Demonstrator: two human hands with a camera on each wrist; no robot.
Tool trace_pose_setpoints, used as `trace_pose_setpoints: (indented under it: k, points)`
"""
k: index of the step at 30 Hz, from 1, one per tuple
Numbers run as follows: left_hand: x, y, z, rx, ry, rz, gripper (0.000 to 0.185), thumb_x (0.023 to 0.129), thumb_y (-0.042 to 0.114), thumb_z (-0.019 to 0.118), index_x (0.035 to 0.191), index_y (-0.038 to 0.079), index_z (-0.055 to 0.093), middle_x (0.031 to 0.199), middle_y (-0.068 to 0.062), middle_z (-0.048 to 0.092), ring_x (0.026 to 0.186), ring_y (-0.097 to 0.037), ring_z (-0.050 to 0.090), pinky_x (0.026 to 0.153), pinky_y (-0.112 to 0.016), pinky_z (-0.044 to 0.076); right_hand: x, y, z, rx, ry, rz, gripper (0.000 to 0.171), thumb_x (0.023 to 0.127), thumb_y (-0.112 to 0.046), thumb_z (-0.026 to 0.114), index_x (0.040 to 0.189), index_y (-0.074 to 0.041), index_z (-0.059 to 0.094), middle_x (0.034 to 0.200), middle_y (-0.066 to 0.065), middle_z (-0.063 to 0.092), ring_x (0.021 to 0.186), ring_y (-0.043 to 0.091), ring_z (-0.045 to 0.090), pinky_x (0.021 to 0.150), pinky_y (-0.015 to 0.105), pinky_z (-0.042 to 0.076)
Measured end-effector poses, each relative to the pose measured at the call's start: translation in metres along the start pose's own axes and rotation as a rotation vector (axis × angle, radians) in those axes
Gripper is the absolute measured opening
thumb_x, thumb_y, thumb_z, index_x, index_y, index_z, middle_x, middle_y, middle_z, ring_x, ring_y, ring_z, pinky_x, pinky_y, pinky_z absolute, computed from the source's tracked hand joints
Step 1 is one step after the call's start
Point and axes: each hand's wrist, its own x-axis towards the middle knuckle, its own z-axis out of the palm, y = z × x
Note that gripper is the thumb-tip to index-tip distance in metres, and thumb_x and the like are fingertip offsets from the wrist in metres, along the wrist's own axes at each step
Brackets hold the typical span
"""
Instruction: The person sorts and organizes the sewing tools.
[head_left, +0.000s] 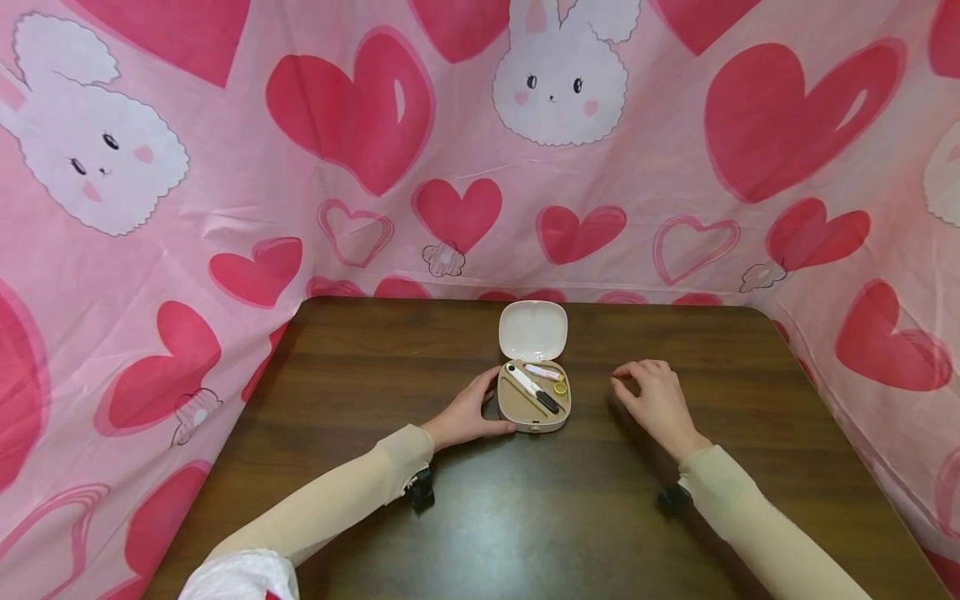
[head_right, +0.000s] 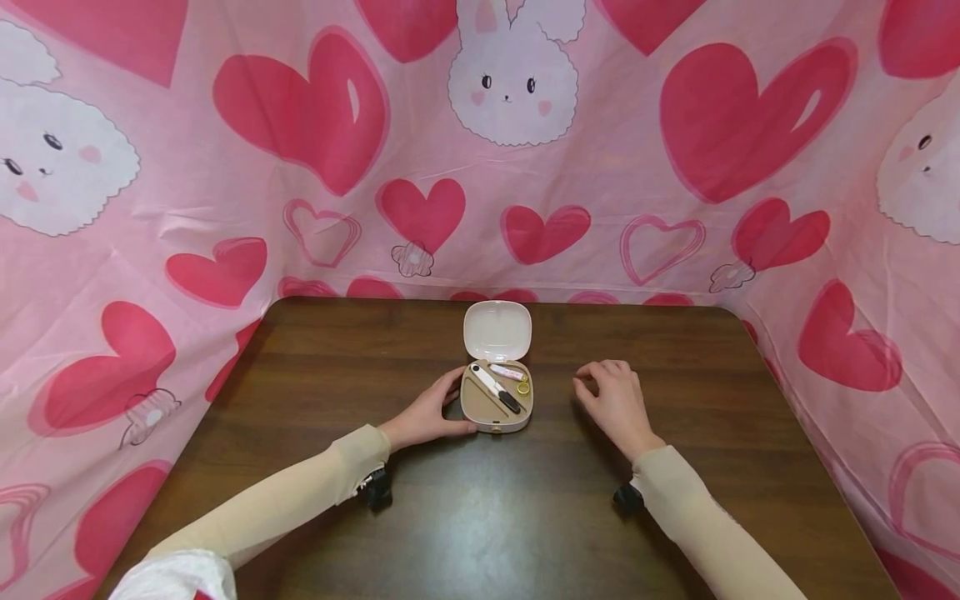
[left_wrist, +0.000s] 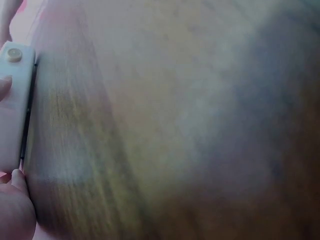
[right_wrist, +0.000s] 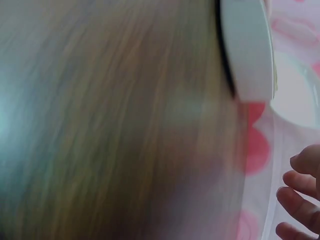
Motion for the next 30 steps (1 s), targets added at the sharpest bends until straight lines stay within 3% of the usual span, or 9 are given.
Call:
trace_pose_setpoints:
  k: [7, 14, 24, 30]
  points:
    - [0.000, -0.001, -0.001, -0.002, -0.003, -0.001, 0.104, 0.082, 0.023, 0.090, 0.162, 0.008, 0.026, 0.163, -0.013, 0.034, 0.149, -0.024, 0.039, 0.121, -0.035, 0.038, -0.002, 0.031, -0.015, -0.055, 0.001, 0.008, 0.011, 0.091, -0.006, 0.079, 0.100, -0.004, 0.075, 0.098, 0.018, 0.074, 0.095, 0.040, 0.059, 0.084, 0.059, 0.050]
    - [0.000, -0.002, 0.000, -0.010, -0.004, 0.000, 0.104, 0.082, 0.023, 0.090, 0.162, 0.008, 0.027, 0.163, -0.012, 0.034, 0.149, -0.023, 0.038, 0.121, -0.035, 0.038, 0.003, 0.053, -0.026, -0.118, -0.029, 0.022, 0.012, 0.091, -0.008, 0.080, 0.102, -0.005, 0.076, 0.102, 0.022, 0.074, 0.097, 0.045, 0.060, 0.085, 0.065, 0.049]
    - [0.000, -0.002, 0.000, -0.006, -0.002, -0.002, 0.104, 0.081, 0.023, 0.090, 0.162, 0.008, 0.027, 0.163, -0.012, 0.034, 0.149, -0.023, 0.038, 0.121, -0.034, 0.037, 0.007, 0.068, -0.024, -0.119, -0.130, 0.068, 0.013, 0.093, -0.014, 0.079, 0.103, -0.006, 0.078, 0.105, 0.021, 0.073, 0.094, 0.041, 0.061, 0.079, 0.062, 0.054]
    - [0.000, -0.001, -0.001, -0.011, -0.001, 0.000, 0.104, 0.082, 0.023, 0.090, 0.163, 0.008, 0.027, 0.163, -0.012, 0.033, 0.150, -0.023, 0.038, 0.121, -0.035, 0.038, 0.008, 0.078, -0.020, -0.132, -0.127, 0.041, 0.012, 0.092, -0.015, 0.080, 0.102, -0.007, 0.080, 0.101, 0.018, 0.073, 0.095, 0.042, 0.060, 0.081, 0.063, 0.051]
